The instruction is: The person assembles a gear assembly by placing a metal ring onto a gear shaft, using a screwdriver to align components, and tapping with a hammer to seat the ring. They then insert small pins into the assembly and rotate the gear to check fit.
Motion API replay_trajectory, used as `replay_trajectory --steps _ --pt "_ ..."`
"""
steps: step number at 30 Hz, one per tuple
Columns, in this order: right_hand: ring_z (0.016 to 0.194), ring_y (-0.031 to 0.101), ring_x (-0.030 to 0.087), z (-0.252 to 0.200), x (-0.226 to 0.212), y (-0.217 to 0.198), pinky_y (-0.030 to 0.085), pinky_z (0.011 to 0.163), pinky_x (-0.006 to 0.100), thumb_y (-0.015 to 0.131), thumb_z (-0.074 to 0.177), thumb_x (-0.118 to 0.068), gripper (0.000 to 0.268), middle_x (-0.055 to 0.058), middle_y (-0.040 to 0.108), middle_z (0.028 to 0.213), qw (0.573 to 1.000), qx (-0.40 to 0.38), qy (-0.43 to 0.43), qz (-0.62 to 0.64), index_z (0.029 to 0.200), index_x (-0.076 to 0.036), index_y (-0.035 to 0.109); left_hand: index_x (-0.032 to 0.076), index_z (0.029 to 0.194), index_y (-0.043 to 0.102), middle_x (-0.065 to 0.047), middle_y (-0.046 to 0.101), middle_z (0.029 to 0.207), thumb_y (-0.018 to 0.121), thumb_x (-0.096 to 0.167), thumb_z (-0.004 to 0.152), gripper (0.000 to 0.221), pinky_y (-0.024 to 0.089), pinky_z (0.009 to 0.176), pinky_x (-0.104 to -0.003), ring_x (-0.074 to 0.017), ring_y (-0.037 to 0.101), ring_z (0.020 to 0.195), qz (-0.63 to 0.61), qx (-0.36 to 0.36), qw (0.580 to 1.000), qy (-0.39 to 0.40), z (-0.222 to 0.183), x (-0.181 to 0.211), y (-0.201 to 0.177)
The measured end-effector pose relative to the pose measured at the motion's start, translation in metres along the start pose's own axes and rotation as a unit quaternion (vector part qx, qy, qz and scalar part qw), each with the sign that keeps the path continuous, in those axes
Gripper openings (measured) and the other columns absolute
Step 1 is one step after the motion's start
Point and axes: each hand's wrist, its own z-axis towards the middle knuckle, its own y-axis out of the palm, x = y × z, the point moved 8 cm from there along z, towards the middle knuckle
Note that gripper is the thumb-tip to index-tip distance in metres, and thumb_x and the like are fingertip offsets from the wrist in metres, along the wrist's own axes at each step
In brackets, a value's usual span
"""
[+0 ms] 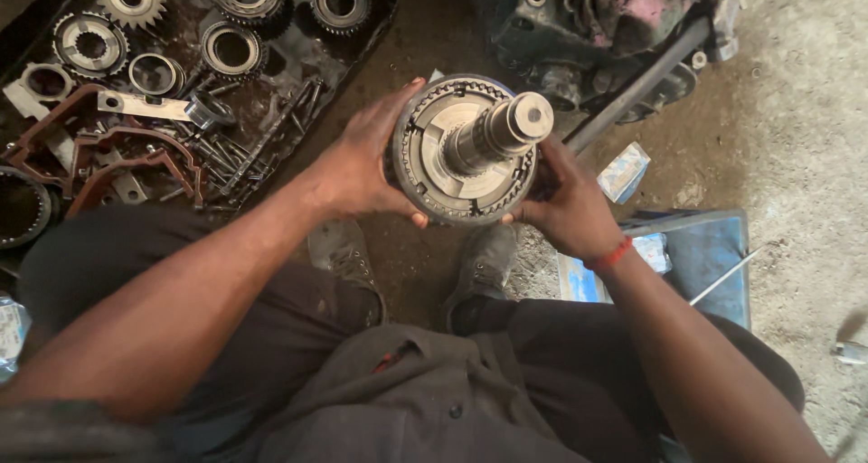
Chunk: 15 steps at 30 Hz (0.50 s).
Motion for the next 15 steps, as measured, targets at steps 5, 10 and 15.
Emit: replay_trajectory --steps 5,10,15 --pt "0.109 0.071 0.015 0.004 0.012 -0.002 0.061 0.093 0.034 0.090 0.070 -0.003 0.087 0.009 0.073 0.121 0.996 0.012 0.027 -0.090 0.146 -0.003 0.047 0.014 0.162 0.015 -0.017 0.029 0.167 0.104 0.042 0.039 0.154 0.024 0.125 -0.051 -0.0400 0.027 0.153 -0.005 -0.022 0.998 -0.055 -0.001 -0.011 0.005" --pt "0.104 0.072 0.016 0.002 0.002 -0.008 0.061 0.089 0.033 0.094 0.066 -0.005 0.083 0.010 0.073 0.118 0.986 0.032 0.007 -0.163 0.139 -0.004 0.054 0.014 0.160 0.013 -0.018 0.024 0.166 0.105 0.042 0.038 0.156 0.022 0.123 -0.052 -0.0415 0.022 0.152 0.006 -0.030 0.997 -0.073 0.001 -0.007 0.002" --pt "0.120 0.064 0.018 0.002 -0.001 -0.008 0.055 0.101 0.035 0.092 0.069 -0.013 0.109 0.012 0.065 0.137 0.993 0.014 -0.017 -0.116 0.160 -0.004 0.033 0.015 0.162 0.013 -0.018 0.024 0.167 0.103 0.044 0.042 0.153 0.025 0.127 -0.050 -0.0398 0.024 0.155 -0.011 -0.019 0.998 -0.058 0.002 0.002 -0.003"
